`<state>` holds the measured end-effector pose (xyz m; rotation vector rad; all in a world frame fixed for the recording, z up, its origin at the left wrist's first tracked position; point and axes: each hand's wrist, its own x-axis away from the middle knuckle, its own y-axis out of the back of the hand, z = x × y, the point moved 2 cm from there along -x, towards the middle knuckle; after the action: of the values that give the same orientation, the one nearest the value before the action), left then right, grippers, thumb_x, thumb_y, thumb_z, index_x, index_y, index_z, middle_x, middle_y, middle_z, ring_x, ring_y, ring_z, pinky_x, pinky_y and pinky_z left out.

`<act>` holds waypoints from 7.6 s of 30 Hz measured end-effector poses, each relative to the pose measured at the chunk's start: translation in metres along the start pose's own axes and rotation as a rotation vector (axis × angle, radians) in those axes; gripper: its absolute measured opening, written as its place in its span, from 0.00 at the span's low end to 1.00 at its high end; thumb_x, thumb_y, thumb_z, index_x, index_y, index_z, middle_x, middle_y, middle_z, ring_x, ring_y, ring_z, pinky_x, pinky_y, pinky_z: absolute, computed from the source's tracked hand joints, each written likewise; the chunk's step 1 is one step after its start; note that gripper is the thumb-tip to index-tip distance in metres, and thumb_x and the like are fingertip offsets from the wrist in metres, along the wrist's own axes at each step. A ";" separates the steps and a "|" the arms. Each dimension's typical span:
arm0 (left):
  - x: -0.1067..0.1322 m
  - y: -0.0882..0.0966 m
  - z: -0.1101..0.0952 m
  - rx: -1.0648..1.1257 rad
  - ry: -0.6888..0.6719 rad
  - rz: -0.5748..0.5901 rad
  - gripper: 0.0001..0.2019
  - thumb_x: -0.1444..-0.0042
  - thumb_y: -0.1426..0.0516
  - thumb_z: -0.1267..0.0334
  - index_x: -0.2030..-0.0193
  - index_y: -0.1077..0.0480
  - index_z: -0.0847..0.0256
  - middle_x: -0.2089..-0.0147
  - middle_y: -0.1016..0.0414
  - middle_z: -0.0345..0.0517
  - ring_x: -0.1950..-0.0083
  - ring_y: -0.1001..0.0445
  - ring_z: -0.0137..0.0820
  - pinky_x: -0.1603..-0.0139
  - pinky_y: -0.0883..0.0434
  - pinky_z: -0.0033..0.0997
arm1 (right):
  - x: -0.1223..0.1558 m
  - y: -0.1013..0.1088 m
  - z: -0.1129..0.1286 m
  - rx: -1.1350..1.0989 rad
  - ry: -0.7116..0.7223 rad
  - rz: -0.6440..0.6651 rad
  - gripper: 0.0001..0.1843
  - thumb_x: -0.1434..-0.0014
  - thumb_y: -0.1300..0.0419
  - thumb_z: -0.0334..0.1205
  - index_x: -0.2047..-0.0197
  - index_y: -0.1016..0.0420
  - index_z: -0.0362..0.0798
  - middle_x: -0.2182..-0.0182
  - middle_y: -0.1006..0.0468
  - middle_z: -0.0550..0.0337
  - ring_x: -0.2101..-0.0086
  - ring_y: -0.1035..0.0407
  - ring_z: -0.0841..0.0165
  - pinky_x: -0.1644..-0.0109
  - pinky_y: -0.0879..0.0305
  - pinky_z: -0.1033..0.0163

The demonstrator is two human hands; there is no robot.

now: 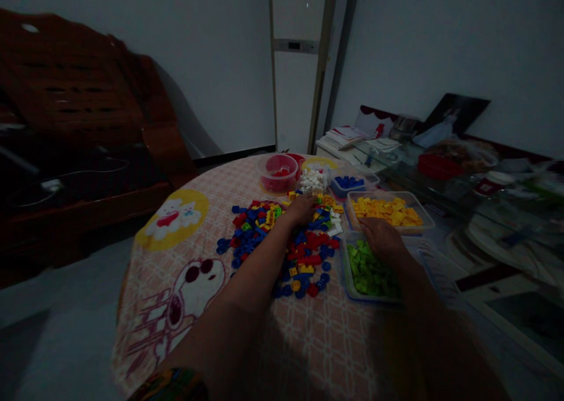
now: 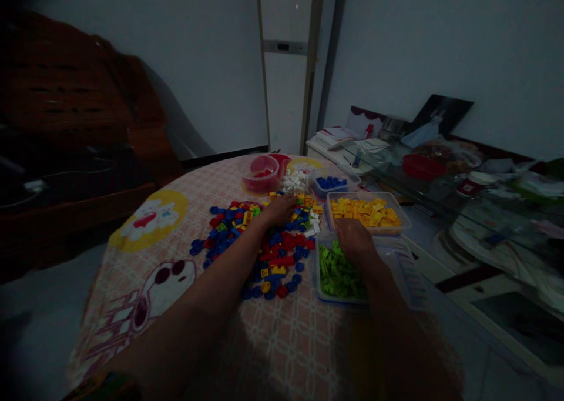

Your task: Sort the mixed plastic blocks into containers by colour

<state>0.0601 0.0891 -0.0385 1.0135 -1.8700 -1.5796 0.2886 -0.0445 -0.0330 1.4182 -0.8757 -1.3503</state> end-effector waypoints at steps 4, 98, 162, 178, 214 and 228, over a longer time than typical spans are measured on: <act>0.003 0.004 0.001 -0.006 0.095 -0.055 0.21 0.35 0.45 0.64 0.37 0.33 0.65 0.37 0.28 0.61 0.40 0.26 0.42 0.41 0.29 0.37 | 0.001 -0.002 -0.001 0.014 0.007 -0.009 0.21 0.30 0.54 0.38 0.49 0.20 0.46 0.52 0.18 0.44 0.52 0.25 0.58 0.44 0.32 0.54; 0.019 0.041 0.026 0.078 0.077 -0.063 0.20 0.49 0.40 0.74 0.50 0.18 0.60 0.52 0.17 0.50 0.52 0.20 0.38 0.48 0.27 0.29 | -0.002 0.008 0.007 0.018 -0.037 0.073 0.23 0.30 0.55 0.37 0.45 0.21 0.44 0.48 0.19 0.44 0.49 0.26 0.57 0.40 0.33 0.53; 0.017 0.030 -0.010 -0.127 0.134 0.058 0.13 0.49 0.40 0.71 0.59 0.16 0.61 0.59 0.16 0.56 0.52 0.20 0.43 0.52 0.27 0.33 | -0.001 0.011 0.008 0.023 -0.040 0.084 0.23 0.29 0.56 0.38 0.48 0.20 0.44 0.50 0.18 0.45 0.50 0.25 0.59 0.41 0.34 0.56; 0.008 0.024 0.014 0.378 0.131 -0.177 0.12 0.46 0.43 0.67 0.61 0.17 0.64 0.66 0.18 0.45 0.65 0.24 0.32 0.62 0.31 0.26 | -0.003 0.011 0.008 0.020 -0.041 0.096 0.22 0.30 0.54 0.36 0.47 0.20 0.43 0.48 0.19 0.44 0.49 0.25 0.57 0.41 0.34 0.55; 0.002 -0.008 -0.045 0.246 -0.359 -0.064 0.19 0.41 0.42 0.70 0.42 0.26 0.64 0.33 0.30 0.56 0.33 0.31 0.42 0.31 0.35 0.41 | -0.001 0.004 0.003 -0.016 -0.023 0.026 0.22 0.30 0.54 0.38 0.47 0.20 0.44 0.51 0.18 0.43 0.50 0.25 0.55 0.41 0.33 0.51; 0.009 0.023 0.009 0.023 0.040 0.010 0.13 0.45 0.42 0.71 0.54 0.19 0.63 0.55 0.17 0.52 0.51 0.20 0.40 0.49 0.27 0.33 | -0.004 0.011 0.009 -0.006 -0.049 0.098 0.22 0.31 0.54 0.36 0.46 0.20 0.42 0.49 0.18 0.42 0.50 0.25 0.56 0.42 0.33 0.53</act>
<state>0.0425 0.0882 -0.0186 1.0361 -1.8673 -1.5249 0.2808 -0.0452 -0.0210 1.3255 -0.9597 -1.3175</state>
